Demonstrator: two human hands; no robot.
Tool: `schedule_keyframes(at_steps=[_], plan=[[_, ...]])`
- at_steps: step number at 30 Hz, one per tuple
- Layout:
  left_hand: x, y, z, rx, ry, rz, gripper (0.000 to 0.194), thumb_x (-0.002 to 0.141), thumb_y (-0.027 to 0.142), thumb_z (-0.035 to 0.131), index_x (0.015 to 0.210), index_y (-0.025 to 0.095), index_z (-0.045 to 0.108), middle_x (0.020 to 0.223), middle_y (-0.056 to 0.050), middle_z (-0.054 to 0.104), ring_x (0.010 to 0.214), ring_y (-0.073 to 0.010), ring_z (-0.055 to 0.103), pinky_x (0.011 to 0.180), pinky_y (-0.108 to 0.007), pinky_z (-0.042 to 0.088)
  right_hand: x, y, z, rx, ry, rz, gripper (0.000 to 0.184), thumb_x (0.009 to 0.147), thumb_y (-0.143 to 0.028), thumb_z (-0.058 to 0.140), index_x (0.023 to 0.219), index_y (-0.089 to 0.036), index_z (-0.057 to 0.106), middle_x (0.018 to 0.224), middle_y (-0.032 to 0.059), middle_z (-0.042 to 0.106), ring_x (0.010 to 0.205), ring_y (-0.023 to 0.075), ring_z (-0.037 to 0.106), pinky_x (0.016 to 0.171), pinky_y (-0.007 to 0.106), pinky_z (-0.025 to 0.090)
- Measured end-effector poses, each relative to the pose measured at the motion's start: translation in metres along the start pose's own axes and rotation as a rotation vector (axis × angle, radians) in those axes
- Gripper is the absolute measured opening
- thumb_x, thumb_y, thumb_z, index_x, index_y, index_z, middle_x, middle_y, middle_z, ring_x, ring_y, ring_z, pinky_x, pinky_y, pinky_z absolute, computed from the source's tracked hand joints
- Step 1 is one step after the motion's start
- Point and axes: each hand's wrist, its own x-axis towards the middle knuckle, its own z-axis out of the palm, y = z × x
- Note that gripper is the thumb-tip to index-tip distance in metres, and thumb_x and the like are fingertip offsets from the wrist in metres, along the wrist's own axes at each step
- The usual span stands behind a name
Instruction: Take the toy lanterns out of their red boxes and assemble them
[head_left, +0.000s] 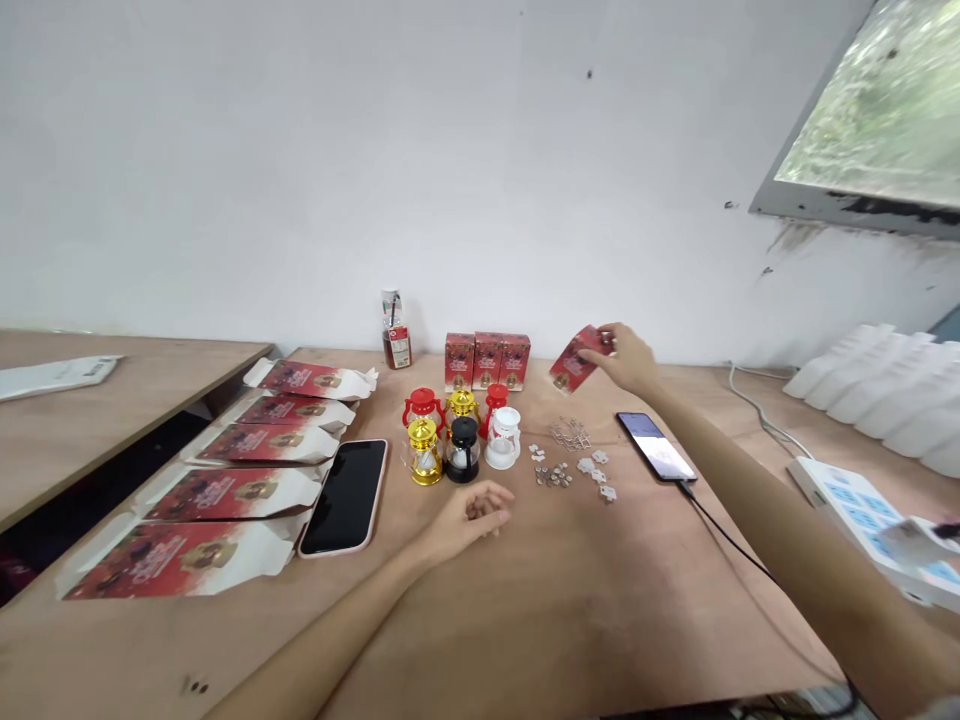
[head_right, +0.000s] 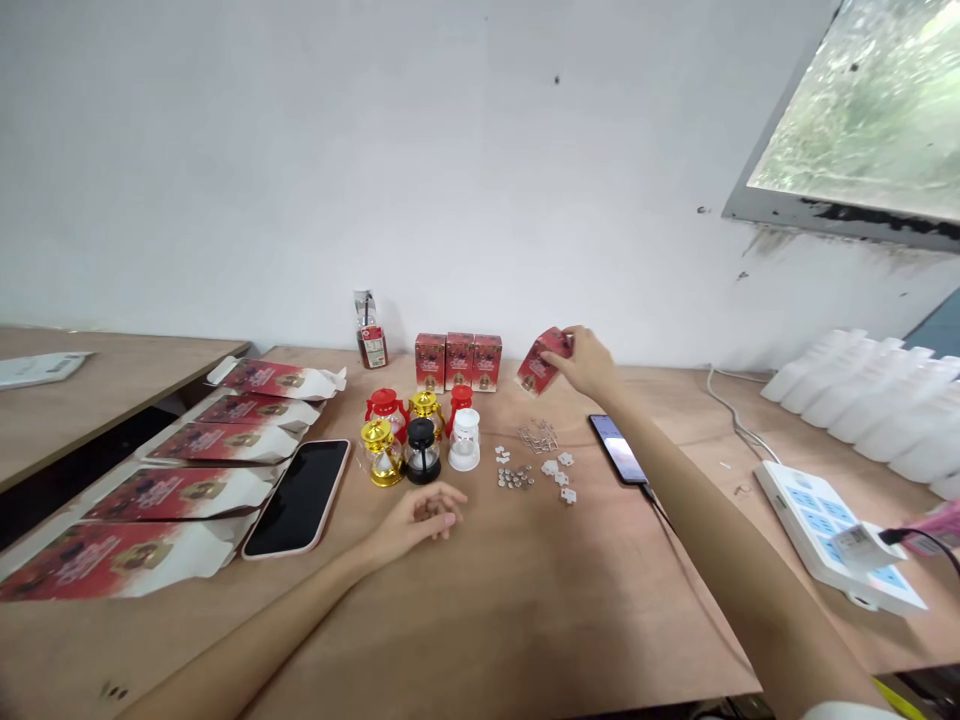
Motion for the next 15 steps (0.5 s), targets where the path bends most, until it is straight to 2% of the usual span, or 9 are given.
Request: schedule_keyframes(at_steps=[1, 3, 6, 8, 10, 11, 13, 15], plan=[[-0.002, -0.001, 0.000, -0.016, 0.025, 0.012, 0.039, 0.071, 0.038, 0.067, 0.102, 0.016, 0.059, 0.090, -0.006, 0.064, 0.065, -0.0101, 0.055, 0.062, -0.024, 0.043, -0.014, 0.004, -0.008, 0.145, 0.063, 0.084, 0.049, 0.071, -0.050, 0.064, 0.107, -0.017, 0.056, 0.101, 0.0118, 0.064, 0.086, 0.0259, 0.060, 0.075, 0.040, 0.045], [-0.002, -0.002, 0.002, -0.072, 0.058, 0.038, 0.050, 0.069, 0.038, 0.070, 0.111, 0.018, 0.053, 0.107, -0.009, 0.061, 0.077, -0.0120, 0.057, 0.072, -0.028, 0.046, -0.049, 0.007, -0.017, 0.510, 0.079, 0.218, 0.050, 0.066, -0.049, 0.069, 0.106, -0.021, 0.059, 0.098, 0.0082, 0.066, 0.082, 0.0235, 0.062, 0.074, 0.040, 0.047], [0.003, -0.003, 0.011, -0.188, 0.060, 0.046, 0.064, 0.064, 0.041, 0.074, 0.119, 0.020, 0.048, 0.122, -0.013, 0.055, 0.094, -0.0177, 0.059, 0.083, -0.034, 0.046, -0.106, -0.005, -0.008, 0.977, -0.041, 0.383, 0.045, 0.062, -0.047, 0.072, 0.097, -0.022, 0.063, 0.093, 0.0054, 0.067, 0.079, 0.0215, 0.063, 0.073, 0.038, 0.049], [0.005, -0.003, 0.018, -0.261, 0.108, 0.018, 0.073, 0.058, 0.043, 0.078, 0.120, 0.020, 0.047, 0.125, -0.013, 0.055, 0.102, -0.0221, 0.059, 0.087, -0.036, 0.046, -0.139, -0.024, 0.007, 1.095, -0.136, 0.485, 0.040, 0.061, -0.046, 0.074, 0.090, -0.021, 0.064, 0.088, 0.0047, 0.067, 0.077, 0.0215, 0.063, 0.071, 0.037, 0.050], [0.007, -0.004, 0.024, -0.329, 0.230, -0.047, 0.074, 0.055, 0.047, 0.079, 0.117, 0.018, 0.051, 0.120, -0.013, 0.060, 0.105, -0.0253, 0.059, 0.089, -0.037, 0.045, -0.161, -0.045, 0.023, 1.167, -0.212, 0.481, 0.040, 0.062, -0.041, 0.075, 0.096, -0.025, 0.062, 0.094, 0.0037, 0.067, 0.083, 0.0218, 0.062, 0.074, 0.036, 0.049], [0.007, -0.003, 0.026, -0.359, 0.299, -0.081, 0.074, 0.055, 0.048, 0.078, 0.116, 0.016, 0.052, 0.116, -0.012, 0.062, 0.105, -0.0265, 0.059, 0.090, -0.037, 0.045, -0.168, -0.053, 0.030, 1.209, -0.216, 0.457, 0.036, 0.065, -0.041, 0.073, 0.096, -0.027, 0.061, 0.098, 0.0029, 0.066, 0.084, 0.0217, 0.061, 0.075, 0.037, 0.049], [0.007, -0.002, 0.029, -0.397, 0.412, -0.124, 0.072, 0.055, 0.048, 0.078, 0.113, 0.014, 0.054, 0.111, -0.012, 0.065, 0.105, -0.0275, 0.060, 0.090, -0.038, 0.046, -0.175, -0.064, 0.041, 1.229, -0.205, 0.410, 0.023, 0.073, -0.043, 0.067, 0.088, -0.028, 0.060, 0.091, 0.0011, 0.065, 0.081, 0.0209, 0.060, 0.073, 0.035, 0.048], [0.007, 0.000, 0.030, -0.395, 0.455, -0.135, 0.071, 0.054, 0.046, 0.079, 0.113, 0.014, 0.054, 0.110, -0.011, 0.066, 0.104, -0.0274, 0.060, 0.089, -0.037, 0.046, -0.178, -0.064, 0.049, 1.214, -0.169, 0.386, 0.018, 0.078, -0.046, 0.060, 0.082, -0.028, 0.059, 0.084, 0.0006, 0.063, 0.078, 0.0205, 0.058, 0.070, 0.034, 0.047]])
